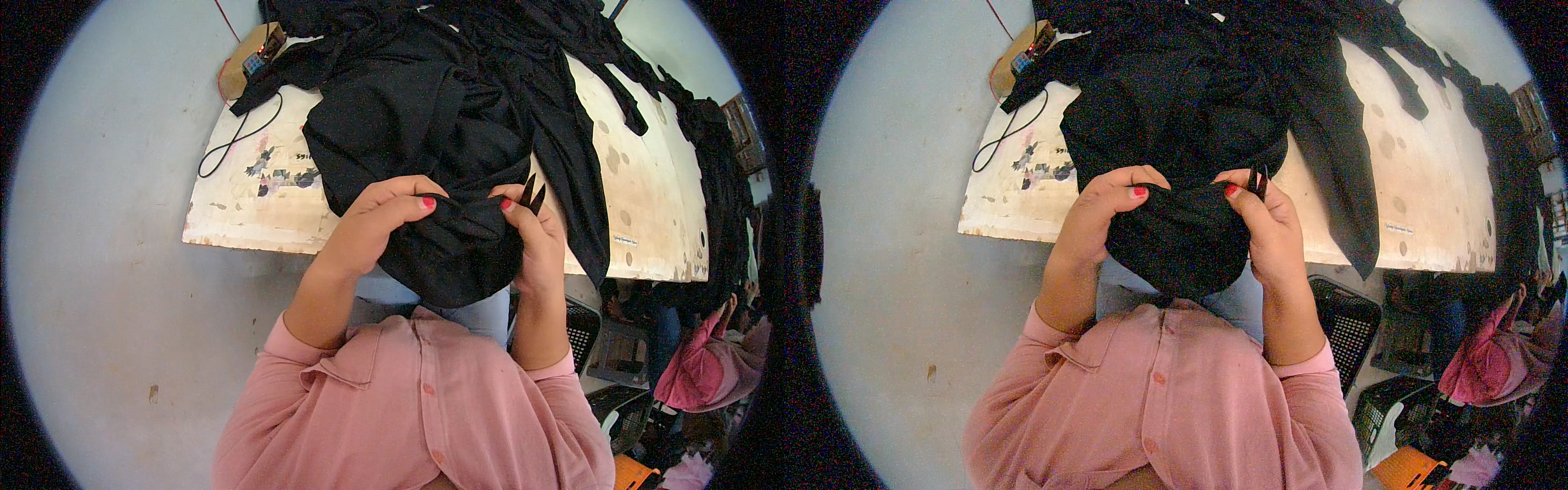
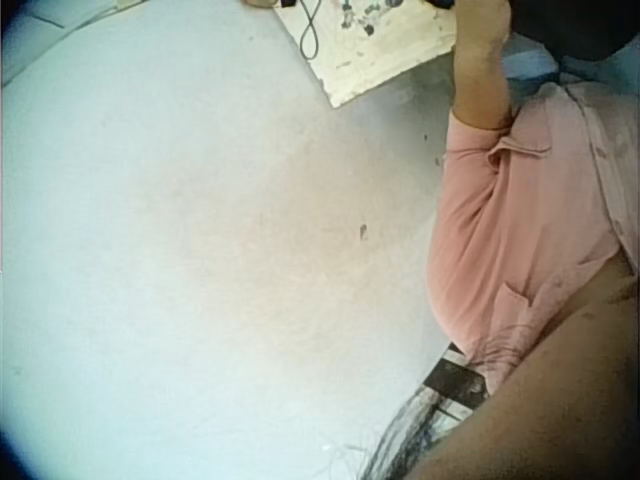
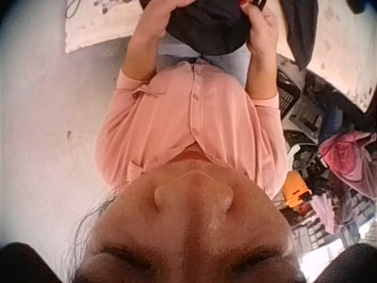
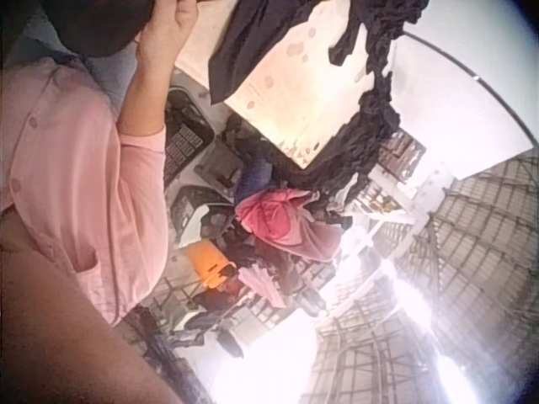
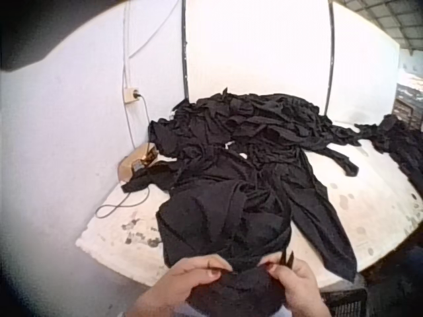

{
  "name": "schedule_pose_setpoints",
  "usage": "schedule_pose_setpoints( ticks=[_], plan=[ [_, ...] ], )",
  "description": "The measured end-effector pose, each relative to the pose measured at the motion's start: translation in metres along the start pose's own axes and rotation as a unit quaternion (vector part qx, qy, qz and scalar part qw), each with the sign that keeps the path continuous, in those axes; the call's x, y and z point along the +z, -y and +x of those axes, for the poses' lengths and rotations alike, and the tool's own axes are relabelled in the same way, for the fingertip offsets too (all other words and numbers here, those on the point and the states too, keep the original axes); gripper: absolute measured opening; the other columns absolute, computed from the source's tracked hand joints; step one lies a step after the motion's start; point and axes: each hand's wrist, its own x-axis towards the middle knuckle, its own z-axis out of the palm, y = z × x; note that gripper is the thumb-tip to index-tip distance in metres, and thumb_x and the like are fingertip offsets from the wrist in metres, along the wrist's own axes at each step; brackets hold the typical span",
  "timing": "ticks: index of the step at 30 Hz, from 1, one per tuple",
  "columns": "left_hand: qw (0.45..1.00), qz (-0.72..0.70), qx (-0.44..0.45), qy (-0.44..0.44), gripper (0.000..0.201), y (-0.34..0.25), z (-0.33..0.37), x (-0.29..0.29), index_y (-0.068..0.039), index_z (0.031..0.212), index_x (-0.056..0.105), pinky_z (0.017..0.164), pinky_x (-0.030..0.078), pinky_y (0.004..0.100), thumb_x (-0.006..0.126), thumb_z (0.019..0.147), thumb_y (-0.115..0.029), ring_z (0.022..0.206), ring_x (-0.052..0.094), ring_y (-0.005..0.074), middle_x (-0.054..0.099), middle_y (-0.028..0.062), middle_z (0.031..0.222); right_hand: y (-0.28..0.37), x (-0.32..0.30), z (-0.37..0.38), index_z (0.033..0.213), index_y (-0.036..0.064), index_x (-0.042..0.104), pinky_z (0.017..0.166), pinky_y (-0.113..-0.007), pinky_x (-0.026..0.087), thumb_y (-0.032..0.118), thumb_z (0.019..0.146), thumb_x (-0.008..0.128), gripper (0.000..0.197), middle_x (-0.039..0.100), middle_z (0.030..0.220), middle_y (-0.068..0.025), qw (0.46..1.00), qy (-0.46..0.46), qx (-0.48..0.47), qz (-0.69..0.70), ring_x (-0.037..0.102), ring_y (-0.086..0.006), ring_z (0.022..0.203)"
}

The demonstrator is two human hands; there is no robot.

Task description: The person uses small scissors to trim loose threads and small fabric pieces from a black garment laid on a table. They repeatedly pick up sections, snip threads, and place the garment back down, continuing this process across multiple areas of the item.

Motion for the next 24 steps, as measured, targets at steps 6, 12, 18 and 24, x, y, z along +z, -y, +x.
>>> schedule_pose_setpoints(
  ticks=[6,12,18,24],
  plan=[
    [0.997,0.063,0.031,-0.029,0.014,0.002,0.001,0.003,-0.004,0.087,0.056,0.079,0.043,0.0235,0.062,0.083,-0.015,0.085,0.057,0.0102,0.064,0.0059,0.092,0.003,0.007,-0.002,0.098,0.0019,0.066,0.076,-0.022,0.042,0.009,0.089,0.055,0.015,0.064,0.088,-0.0006,1.000,0.007,-0.025,0.001,0.056,-0.0085,0.081],
    [0.993,0.073,0.085,-0.024,0.028,0.006,0.004,0.009,-0.011,0.084,0.044,0.078,0.043,0.0223,0.071,0.079,-0.004,0.085,0.058,0.0107,0.065,0.0065,0.091,0.003,0.004,-0.002,0.094,0.0023,0.066,0.075,-0.023,0.043,0.010,0.090,0.057,0.013,0.065,0.088,-0.0012,0.994,0.055,-0.053,-0.079,0.057,-0.0088,0.081],
    [0.991,0.049,0.063,-0.105,0.025,0.005,0.002,0.009,-0.009,0.089,0.047,0.080,0.045,0.0220,0.070,0.082,-0.002,0.087,0.058,0.0085,0.066,0.0065,0.092,0.005,-0.023,0.023,0.094,0.0050,0.063,0.049,-0.021,0.029,0.024,0.087,0.066,0.020,0.054,0.072,0.0028,0.970,-0.198,-0.115,0.078,0.039,-0.0049,0.054],
    [0.985,0.000,0.075,-0.154,0.022,0.006,0.006,0.004,-0.008,0.092,0.049,0.084,0.046,0.0228,0.069,0.083,-0.004,0.092,0.059,0.0104,0.066,0.0081,0.097,-0.016,-0.025,0.005,0.098,0.0023,0.060,0.063,-0.021,0.040,0.031,0.086,0.069,0.032,0.058,0.084,-0.0011,0.962,-0.087,-0.205,-0.156,0.051,-0.0082,0.070]
  ],
)
